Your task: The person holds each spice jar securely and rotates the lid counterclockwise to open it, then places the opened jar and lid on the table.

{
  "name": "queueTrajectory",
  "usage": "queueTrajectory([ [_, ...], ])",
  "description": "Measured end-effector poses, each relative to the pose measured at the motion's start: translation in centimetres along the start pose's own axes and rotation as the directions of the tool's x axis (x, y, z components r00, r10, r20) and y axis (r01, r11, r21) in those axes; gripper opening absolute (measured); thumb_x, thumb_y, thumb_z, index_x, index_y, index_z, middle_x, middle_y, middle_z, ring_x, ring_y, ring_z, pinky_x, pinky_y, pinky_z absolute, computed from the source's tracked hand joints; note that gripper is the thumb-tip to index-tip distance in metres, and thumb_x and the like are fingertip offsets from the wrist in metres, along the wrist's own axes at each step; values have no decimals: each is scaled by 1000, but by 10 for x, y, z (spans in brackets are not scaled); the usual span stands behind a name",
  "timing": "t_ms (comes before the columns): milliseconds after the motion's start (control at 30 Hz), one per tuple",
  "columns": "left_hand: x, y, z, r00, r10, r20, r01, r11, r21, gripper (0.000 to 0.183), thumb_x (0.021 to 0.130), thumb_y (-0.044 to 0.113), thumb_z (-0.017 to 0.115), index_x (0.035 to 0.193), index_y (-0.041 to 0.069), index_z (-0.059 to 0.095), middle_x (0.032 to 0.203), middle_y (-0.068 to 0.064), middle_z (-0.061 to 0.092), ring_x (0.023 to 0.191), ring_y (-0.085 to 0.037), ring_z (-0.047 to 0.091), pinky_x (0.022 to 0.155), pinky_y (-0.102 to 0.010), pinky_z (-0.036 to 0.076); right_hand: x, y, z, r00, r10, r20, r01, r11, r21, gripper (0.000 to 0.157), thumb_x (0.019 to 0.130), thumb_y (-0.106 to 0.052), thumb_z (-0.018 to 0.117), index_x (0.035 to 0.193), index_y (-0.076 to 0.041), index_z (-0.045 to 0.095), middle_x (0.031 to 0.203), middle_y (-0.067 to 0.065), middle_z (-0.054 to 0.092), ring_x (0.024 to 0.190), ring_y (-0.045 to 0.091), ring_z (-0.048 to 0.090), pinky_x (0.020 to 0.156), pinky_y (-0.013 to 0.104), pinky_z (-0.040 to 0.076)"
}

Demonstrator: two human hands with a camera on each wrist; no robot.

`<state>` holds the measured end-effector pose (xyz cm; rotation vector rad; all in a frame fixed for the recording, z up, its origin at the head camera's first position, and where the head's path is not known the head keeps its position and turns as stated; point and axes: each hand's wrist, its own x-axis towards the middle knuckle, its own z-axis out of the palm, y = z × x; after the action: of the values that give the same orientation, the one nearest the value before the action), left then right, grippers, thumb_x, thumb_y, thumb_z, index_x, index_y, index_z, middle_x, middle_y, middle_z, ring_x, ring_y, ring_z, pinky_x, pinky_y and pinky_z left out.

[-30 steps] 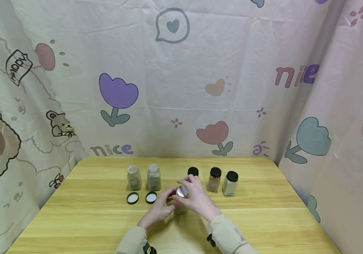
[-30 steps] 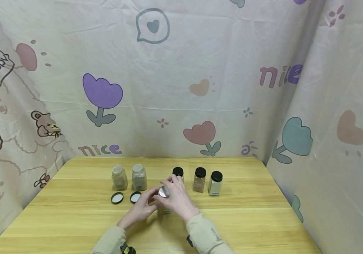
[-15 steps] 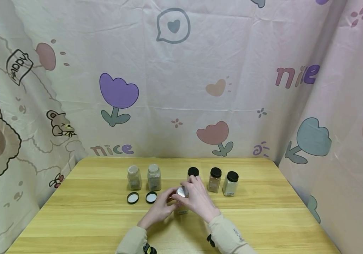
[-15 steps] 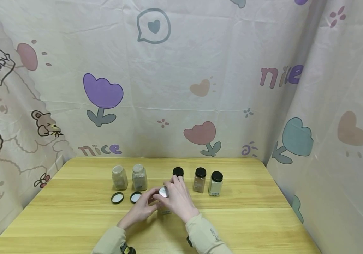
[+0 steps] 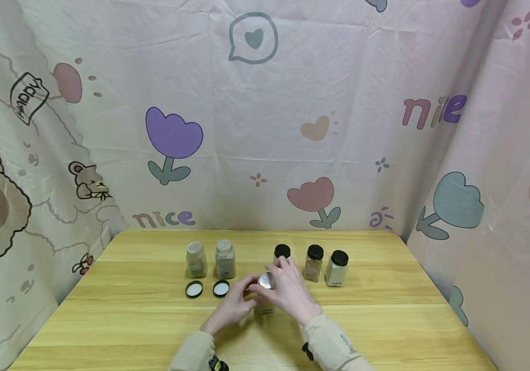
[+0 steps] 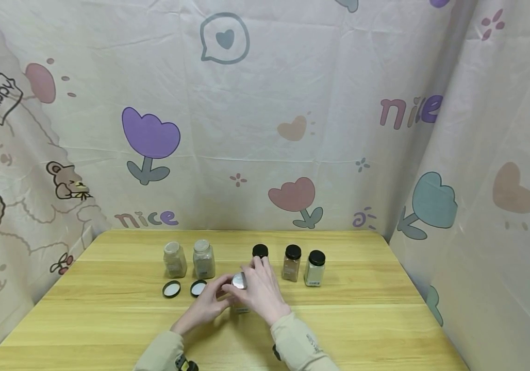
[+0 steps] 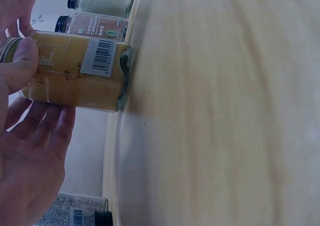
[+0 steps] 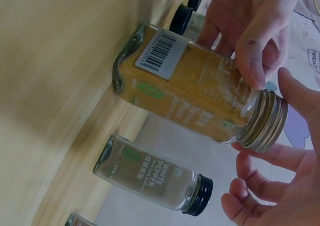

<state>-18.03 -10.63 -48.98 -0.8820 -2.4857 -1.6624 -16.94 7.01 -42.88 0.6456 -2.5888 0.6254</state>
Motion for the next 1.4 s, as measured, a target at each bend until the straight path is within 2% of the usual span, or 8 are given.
queueTrajectory([
  [167,0,0,0,1000,5,3,-5,1000,-26,44,92,2,69,133,-4,54,131,-21,63,124,-35,60,111,-45,50,0,0,-1,999,-35,-15,35,999,-25,34,79,-43,83,89,-12,75,82,-5,50,80,10,37,68,20,35],
  [367,-1,-1,0,1000,15,-2,-16,999,-46,46,92,3,69,134,-6,53,133,-25,61,126,-44,58,110,-45,51,0,1,-3,999,-34,18,32,996,81,37,78,-32,86,104,-7,77,84,-5,48,83,9,38,71,20,37],
  [533,0,-3,1,999,47,-5,-47,998,-34,46,92,1,69,133,-10,52,131,-29,61,123,-46,59,108,-43,52,-1,2,-4,996,-19,87,4,984,179,43,80,-24,84,117,-6,74,93,-5,52,93,10,43,82,26,45],
  [733,0,-2,0,1000,10,11,-9,998,-58,51,92,9,70,136,-8,50,133,-28,61,125,-45,59,110,-45,50,-2,4,-6,988,-37,148,-6,960,281,41,84,-14,78,124,-7,71,106,-1,57,105,15,49,97,38,49],
  [933,-1,0,-2,1000,-1,22,2,999,-49,47,93,13,70,133,-5,53,130,-26,63,124,-44,60,109,-48,51,-1,8,-7,981,-66,181,-7,926,377,41,86,-6,74,126,-8,69,117,4,58,112,20,54,108,50,47],
  [1133,-1,0,-3,1000,3,20,-2,999,-41,46,93,11,70,133,-5,53,131,-26,62,124,-44,60,109,-48,51,-3,13,-7,981,-90,172,4,895,447,40,89,-3,71,129,-10,68,124,5,59,117,24,56,106,47,49],
  [1400,-2,1,-2,1000,-12,9,12,999,-51,52,94,13,69,138,-7,50,136,-28,59,127,-45,57,111,-50,48,-7,19,-4,992,-93,86,33,844,535,43,92,-4,67,134,-7,63,132,9,58,123,30,56,108,50,52],
])
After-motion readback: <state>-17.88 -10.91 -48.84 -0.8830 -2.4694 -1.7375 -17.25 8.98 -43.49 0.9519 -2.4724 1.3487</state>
